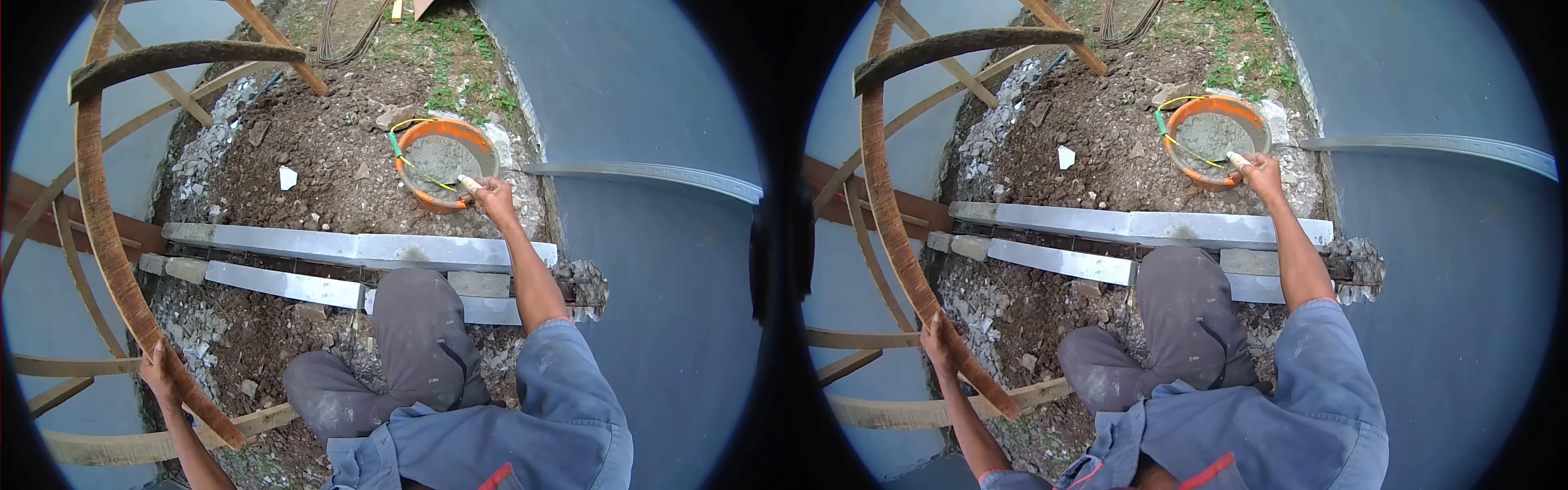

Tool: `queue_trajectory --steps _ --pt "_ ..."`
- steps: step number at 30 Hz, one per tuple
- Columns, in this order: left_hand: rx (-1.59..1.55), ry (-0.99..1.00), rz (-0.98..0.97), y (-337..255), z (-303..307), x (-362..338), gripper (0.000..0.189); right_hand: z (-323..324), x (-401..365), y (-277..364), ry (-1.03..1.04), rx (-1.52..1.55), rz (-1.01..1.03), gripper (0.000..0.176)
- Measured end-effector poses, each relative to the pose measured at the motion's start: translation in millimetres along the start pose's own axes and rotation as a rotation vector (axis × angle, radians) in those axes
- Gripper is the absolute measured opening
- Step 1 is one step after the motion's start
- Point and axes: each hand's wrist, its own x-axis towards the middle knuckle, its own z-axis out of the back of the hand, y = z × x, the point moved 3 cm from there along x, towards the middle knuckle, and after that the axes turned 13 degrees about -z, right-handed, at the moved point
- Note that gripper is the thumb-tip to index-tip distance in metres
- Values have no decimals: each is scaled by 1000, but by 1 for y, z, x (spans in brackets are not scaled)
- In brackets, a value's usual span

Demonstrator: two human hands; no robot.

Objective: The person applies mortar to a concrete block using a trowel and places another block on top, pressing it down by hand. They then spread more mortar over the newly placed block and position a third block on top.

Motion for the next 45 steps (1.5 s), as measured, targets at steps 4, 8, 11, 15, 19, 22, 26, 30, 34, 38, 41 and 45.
queue_trajectory --steps 4,8,11,15,19,22,26,30,34,38,41,45 --pt "-18 14 14 -6 -1 -1 34 5 -11 -11 -20 99 29 31" --pt "-10 13 19 -6 -1 -1 35 5 -20 -1 -86 141 85 30" --pt "10 6 18 -3 0 -1 35 15 -39 20 -109 186 133 30" --pt "-67 45 6 0 -1 -1 36 37 -73 37 -183 185 208 31" --pt "1 5 27 4 1 2 37 73 -129 32 -182 220 162 34" --pt "-12 26 -6 6 2 3 38 90 -185 26 -277 205 133 34" --pt "-29 50 5 14 7 8 37 105 -253 -14 -406 243 61 36" --pt "-27 28 26 27 13 13 39 106 -318 -41 -499 495 -145 39" --pt "-51 84 29 28 15 15 40 124 -306 -116 -395 1021 -345 26" --pt "-51 54 22 24 11 12 43 118 -294 -93 -350 1059 -358 27" --pt "-32 25 17 12 1 7 44 103 -296 -36 -301 808 -248 29" --pt "-23 39 -14 16 9 7 44 91 -237 16 -245 299 -35 25"
